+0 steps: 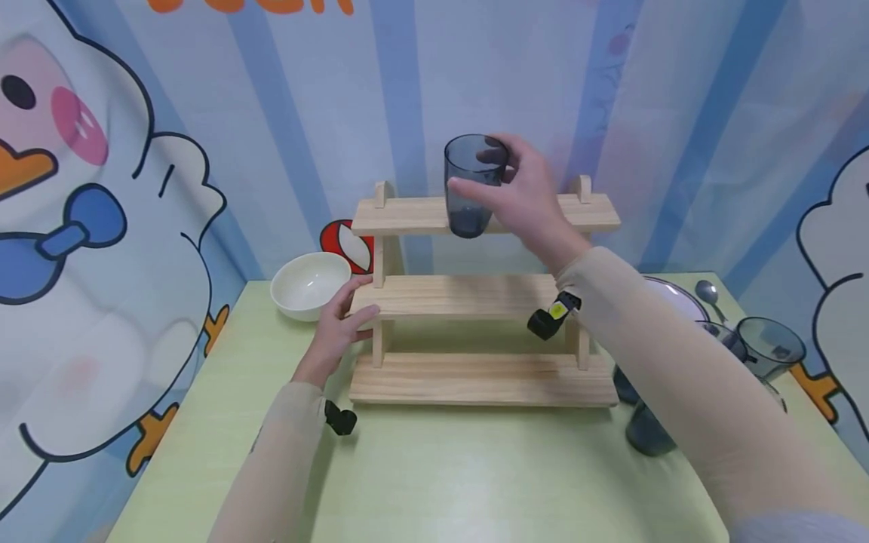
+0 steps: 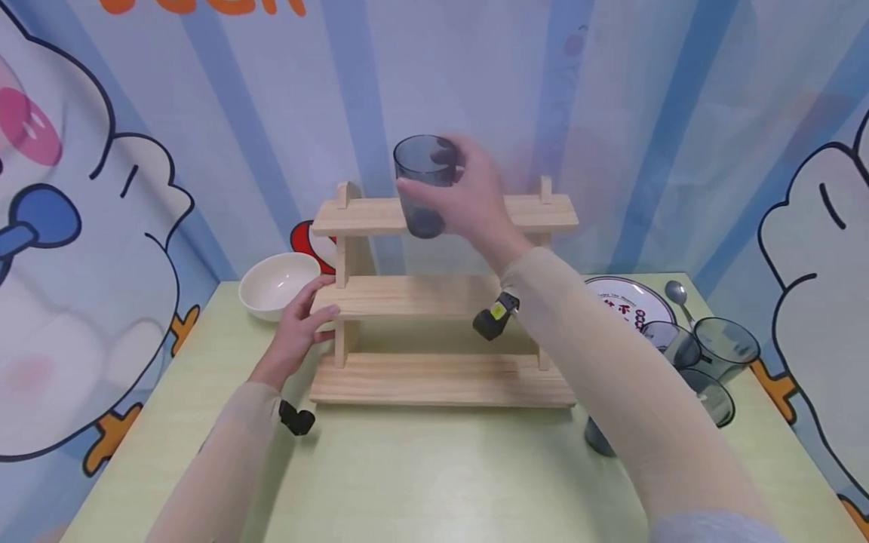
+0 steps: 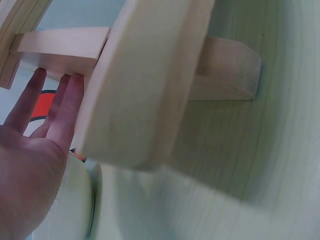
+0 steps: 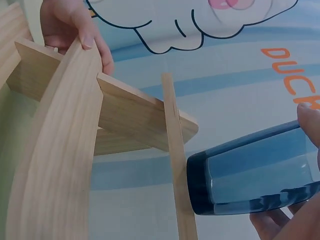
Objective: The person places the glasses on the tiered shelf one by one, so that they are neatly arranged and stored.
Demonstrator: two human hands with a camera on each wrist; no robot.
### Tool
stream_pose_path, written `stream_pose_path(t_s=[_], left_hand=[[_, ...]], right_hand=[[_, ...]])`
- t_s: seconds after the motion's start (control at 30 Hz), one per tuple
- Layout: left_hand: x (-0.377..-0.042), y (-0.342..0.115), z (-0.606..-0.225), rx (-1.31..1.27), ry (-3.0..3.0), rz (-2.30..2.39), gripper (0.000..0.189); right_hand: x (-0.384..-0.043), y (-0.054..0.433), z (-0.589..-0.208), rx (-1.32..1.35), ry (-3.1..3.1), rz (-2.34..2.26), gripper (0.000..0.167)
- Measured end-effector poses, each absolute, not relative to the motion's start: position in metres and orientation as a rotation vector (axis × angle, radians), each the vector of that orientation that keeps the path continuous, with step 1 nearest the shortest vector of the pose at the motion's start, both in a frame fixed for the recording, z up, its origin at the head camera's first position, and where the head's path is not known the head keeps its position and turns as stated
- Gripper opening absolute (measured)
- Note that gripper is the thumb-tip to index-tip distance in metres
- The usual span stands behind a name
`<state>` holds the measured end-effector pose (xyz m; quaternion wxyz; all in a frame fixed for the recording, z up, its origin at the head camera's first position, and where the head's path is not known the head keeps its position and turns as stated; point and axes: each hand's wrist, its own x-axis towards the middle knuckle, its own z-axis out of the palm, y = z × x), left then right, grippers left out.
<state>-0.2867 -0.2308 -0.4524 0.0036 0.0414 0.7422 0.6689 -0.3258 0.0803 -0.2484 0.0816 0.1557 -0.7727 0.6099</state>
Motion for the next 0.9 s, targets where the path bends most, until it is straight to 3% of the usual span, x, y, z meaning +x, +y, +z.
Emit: stream_pose_path(t_s=[0.47,0.9], left_hand=[[-0.286,-0.23,-0.45,0.13,2.323,2.104,0.057],[-0.287,-0.231,-0.452,0.14,2.319,2.114,0.056]], right_hand=[[-0.347,0.057,-0.245,0.343,-2.398,1.765,0.095],[-0.356,0.046,-0.249,0.313,-2.455,1.681,0.094]])
